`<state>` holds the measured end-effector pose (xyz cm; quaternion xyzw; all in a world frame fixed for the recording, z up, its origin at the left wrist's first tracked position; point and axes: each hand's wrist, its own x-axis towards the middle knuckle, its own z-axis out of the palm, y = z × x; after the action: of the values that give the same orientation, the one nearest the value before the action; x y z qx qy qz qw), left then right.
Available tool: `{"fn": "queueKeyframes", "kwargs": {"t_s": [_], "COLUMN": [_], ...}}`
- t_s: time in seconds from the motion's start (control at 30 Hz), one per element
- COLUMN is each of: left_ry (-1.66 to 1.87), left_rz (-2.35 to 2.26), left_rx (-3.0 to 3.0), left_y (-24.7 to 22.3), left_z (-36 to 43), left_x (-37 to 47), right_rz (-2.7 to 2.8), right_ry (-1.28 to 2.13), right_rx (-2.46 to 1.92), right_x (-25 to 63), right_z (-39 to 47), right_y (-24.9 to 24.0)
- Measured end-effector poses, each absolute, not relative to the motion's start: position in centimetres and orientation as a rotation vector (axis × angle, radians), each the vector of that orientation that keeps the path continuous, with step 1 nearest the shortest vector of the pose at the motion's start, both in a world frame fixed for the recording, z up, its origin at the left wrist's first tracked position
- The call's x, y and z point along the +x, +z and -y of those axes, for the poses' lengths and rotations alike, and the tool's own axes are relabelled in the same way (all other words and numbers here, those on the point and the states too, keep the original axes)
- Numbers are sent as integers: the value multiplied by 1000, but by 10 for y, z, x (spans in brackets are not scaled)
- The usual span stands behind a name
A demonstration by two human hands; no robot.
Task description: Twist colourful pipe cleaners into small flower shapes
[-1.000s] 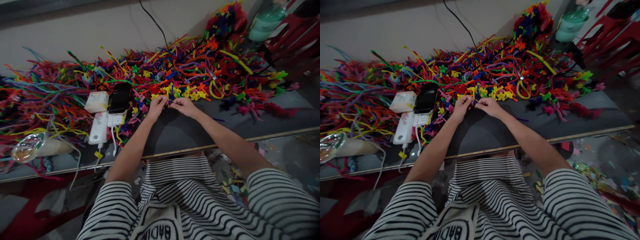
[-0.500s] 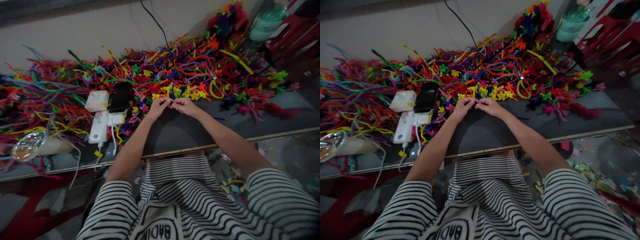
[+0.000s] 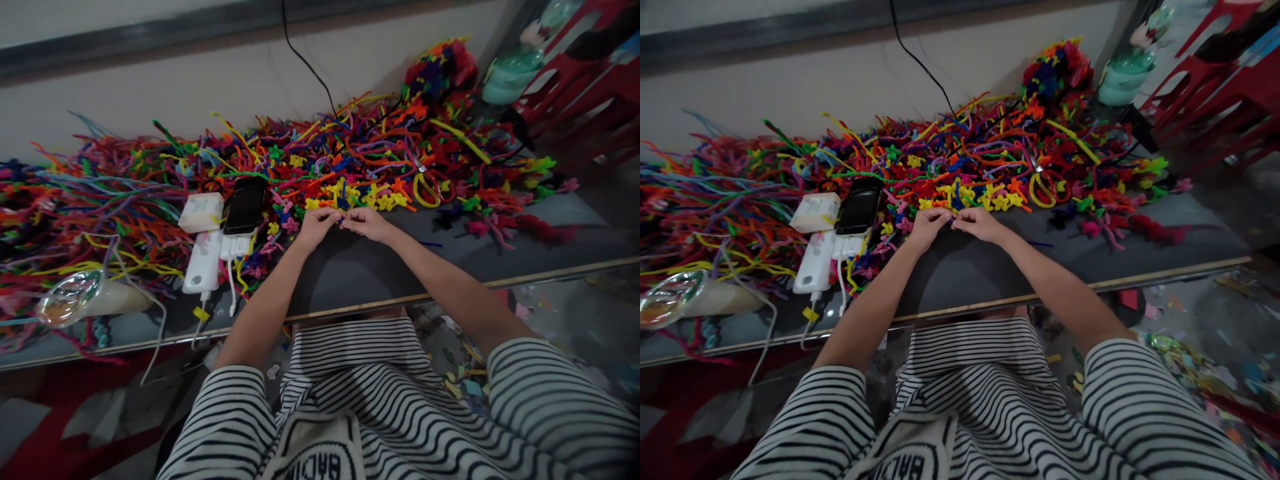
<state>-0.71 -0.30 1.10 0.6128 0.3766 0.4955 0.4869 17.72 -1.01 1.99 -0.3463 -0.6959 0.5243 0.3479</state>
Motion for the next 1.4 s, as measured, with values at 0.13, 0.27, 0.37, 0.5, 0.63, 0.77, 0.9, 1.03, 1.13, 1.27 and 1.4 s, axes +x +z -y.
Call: {"fn": "queueKeyframes", "kwargs": {"t_s": [0.13, 0.27, 0.37, 0.5, 0.63, 0.77, 0.9, 1.03, 1.13, 1.27, 1.4], "left_ry": [1178, 1166, 1165, 1256, 1243, 1223, 1211, 1215, 1267, 1325, 1359], "left_rz": [-872, -843, -816, -906, -937, -972, -1022, -1065, -1124, -1194, -1138], "left_rx": [1512, 1492, 1501, 1452, 1432, 1431, 1445, 1503, 1539, 1556, 1612], "left_y": [15, 18, 18, 13, 6, 1, 1, 2, 1, -3, -4], "left_z": [6, 7, 5, 2, -3, -6, -7, -5, -4, -5, -3], "left_x": [-8, -7, -7, -6, -5, -5, -4, -3, -3, -4, -2], "right_rz": [1832, 1850, 1873, 1802, 1728, 1735, 1738, 1772, 1818, 1846, 1890], "right_ry": [1344, 1325, 1304, 1290, 1163, 1015, 976, 931, 906, 836, 728], "right_rx": [-899, -898, -908, -959, -1036, -1095, -1139, -1163, -1151, -1189, -1194], "right_x": [177, 178, 178, 177, 176, 176, 176, 177, 177, 180, 185], "right_z": [11, 11, 11, 10, 10, 11, 13, 13, 12, 10, 9], "right_y": [20, 21, 21, 20, 22, 26, 28, 28, 27, 25, 26]}}
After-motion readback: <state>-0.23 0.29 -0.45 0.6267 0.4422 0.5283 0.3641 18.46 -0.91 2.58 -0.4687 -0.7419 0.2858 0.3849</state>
